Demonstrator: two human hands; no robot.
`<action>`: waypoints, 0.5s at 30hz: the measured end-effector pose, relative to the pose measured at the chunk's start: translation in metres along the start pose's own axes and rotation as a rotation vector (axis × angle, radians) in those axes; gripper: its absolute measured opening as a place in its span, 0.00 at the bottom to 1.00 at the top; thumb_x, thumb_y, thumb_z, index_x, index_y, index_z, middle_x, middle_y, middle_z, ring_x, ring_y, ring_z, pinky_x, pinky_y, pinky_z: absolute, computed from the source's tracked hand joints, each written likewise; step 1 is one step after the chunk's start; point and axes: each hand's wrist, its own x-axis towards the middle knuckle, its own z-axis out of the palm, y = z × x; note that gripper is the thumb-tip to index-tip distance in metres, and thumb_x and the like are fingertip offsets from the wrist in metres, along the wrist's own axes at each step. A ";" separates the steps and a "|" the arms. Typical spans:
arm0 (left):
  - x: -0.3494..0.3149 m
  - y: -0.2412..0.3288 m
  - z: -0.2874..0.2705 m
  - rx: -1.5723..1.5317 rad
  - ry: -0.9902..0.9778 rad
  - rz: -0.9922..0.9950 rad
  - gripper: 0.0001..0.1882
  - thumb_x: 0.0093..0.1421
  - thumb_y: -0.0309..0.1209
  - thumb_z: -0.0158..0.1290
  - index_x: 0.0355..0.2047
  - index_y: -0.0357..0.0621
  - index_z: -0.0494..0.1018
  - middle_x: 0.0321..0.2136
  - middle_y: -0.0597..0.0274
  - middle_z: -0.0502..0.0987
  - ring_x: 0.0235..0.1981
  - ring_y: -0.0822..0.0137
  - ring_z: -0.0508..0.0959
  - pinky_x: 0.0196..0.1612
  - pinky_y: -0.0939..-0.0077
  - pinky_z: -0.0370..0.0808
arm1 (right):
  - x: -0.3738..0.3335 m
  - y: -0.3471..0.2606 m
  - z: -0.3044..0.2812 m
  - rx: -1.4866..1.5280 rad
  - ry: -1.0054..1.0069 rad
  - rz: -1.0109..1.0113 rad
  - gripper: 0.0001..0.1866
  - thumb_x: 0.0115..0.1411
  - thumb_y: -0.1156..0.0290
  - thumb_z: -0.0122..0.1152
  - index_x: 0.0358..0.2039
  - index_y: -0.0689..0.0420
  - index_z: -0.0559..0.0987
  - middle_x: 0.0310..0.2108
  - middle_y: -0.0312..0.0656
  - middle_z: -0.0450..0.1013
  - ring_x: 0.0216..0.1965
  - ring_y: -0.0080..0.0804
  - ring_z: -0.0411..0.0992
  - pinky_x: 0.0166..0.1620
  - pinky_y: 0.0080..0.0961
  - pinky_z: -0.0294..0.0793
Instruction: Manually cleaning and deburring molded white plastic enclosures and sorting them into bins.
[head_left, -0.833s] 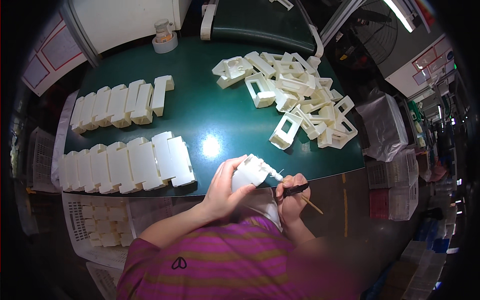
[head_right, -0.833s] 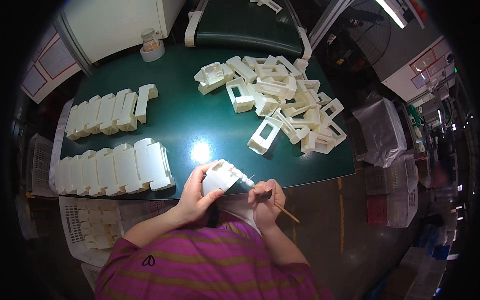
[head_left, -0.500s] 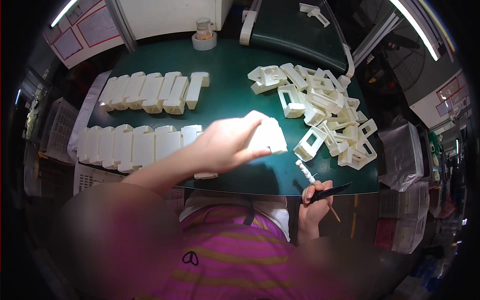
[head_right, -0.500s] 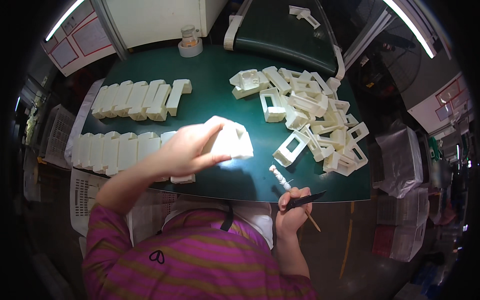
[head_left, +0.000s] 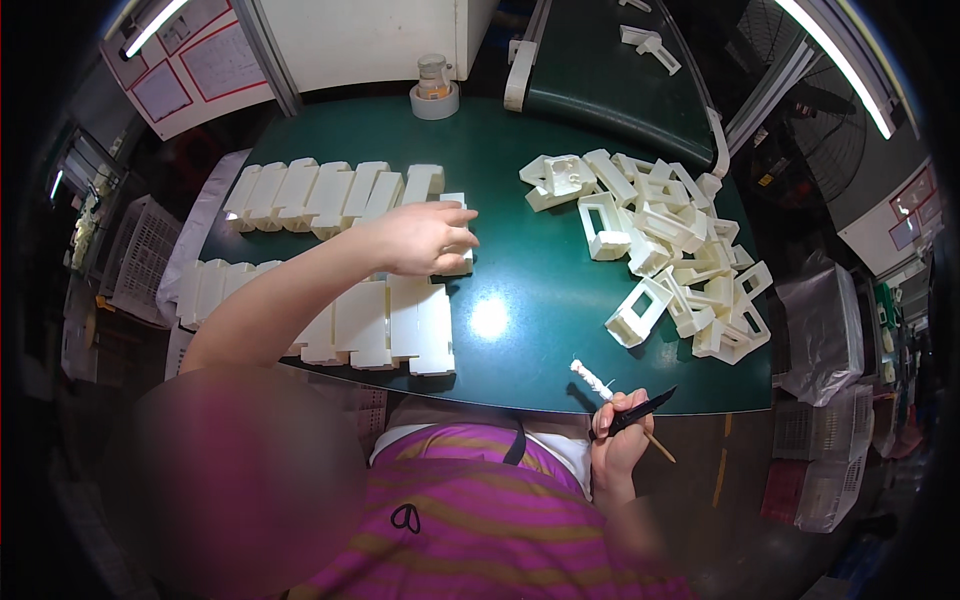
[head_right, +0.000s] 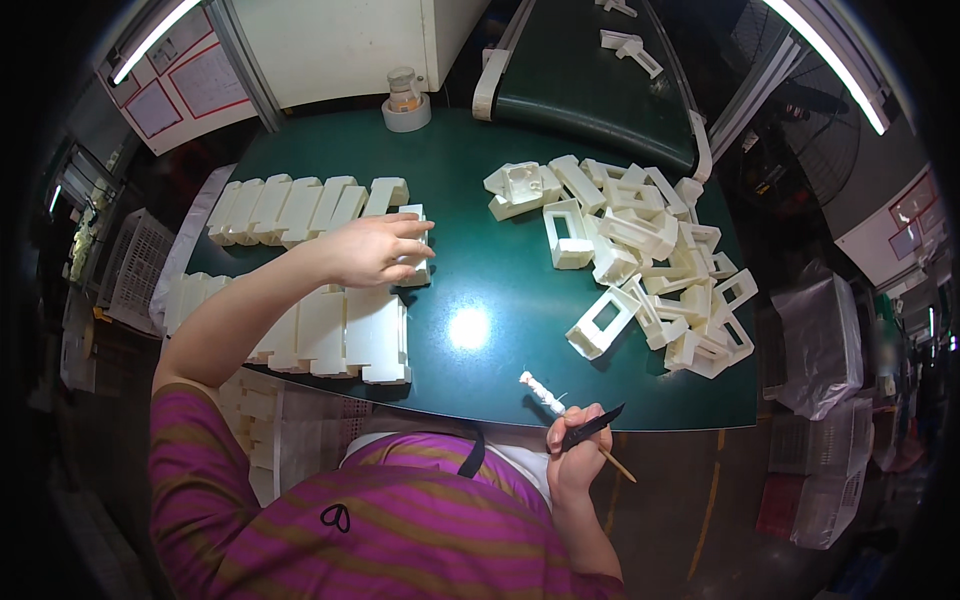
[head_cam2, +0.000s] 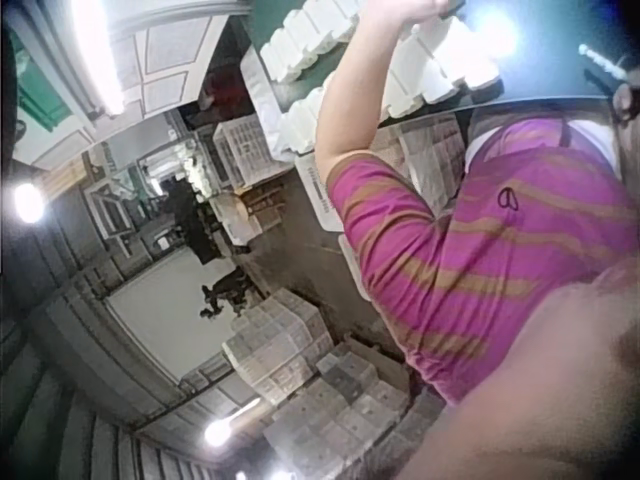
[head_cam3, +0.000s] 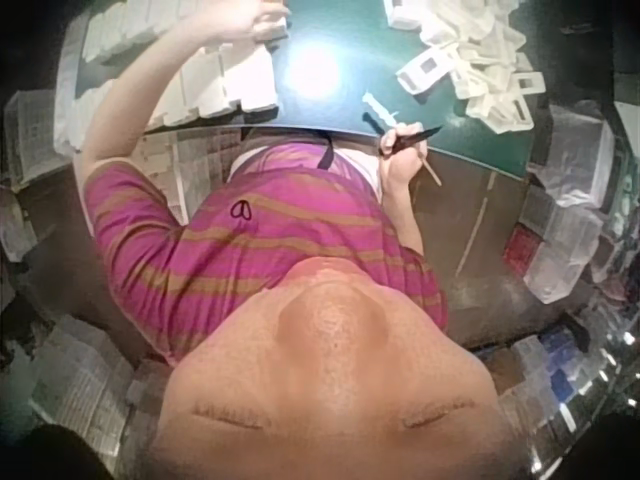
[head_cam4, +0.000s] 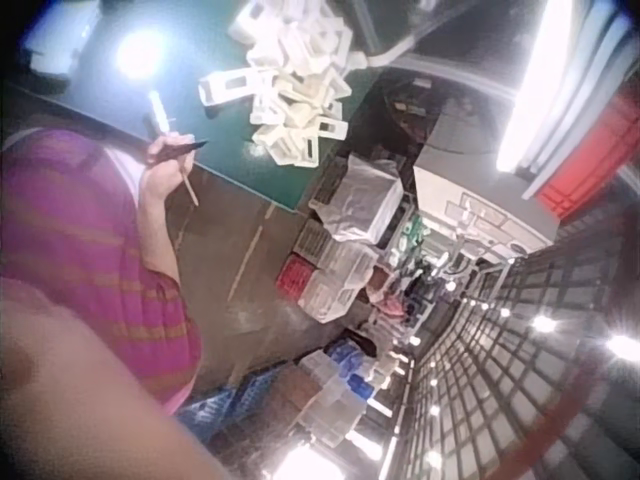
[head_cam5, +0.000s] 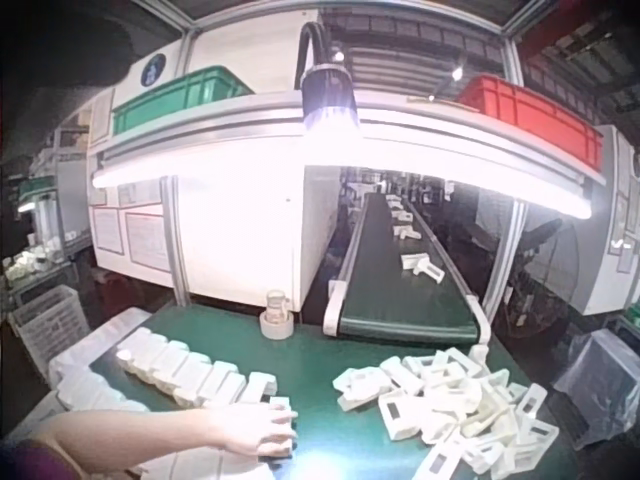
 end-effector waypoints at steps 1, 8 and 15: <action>-0.005 -0.003 0.000 0.003 0.019 0.022 0.16 0.56 0.29 0.52 0.47 0.46 0.73 0.59 0.54 0.61 0.61 0.55 0.61 0.60 0.63 0.63 | 0.000 0.001 0.003 -0.001 -0.003 0.003 0.19 0.68 0.61 0.43 0.22 0.57 0.65 0.18 0.38 0.63 0.13 0.24 0.61 0.16 0.17 0.56; -0.019 -0.045 0.015 0.195 0.159 -0.022 0.19 0.55 0.29 0.52 0.48 0.45 0.70 0.58 0.50 0.62 0.60 0.55 0.61 0.62 0.54 0.58 | -0.004 0.016 0.026 0.023 -0.038 0.092 0.19 0.68 0.61 0.43 0.21 0.57 0.66 0.17 0.39 0.63 0.13 0.25 0.61 0.16 0.18 0.57; -0.151 -0.073 -0.033 -0.186 0.515 -0.242 0.20 0.58 0.33 0.53 0.51 0.49 0.70 0.56 0.58 0.67 0.58 0.57 0.64 0.60 0.59 0.61 | 0.000 0.019 0.025 -0.372 -0.153 -0.290 0.20 0.68 0.55 0.40 0.29 0.59 0.67 0.23 0.39 0.64 0.19 0.21 0.63 0.20 0.12 0.59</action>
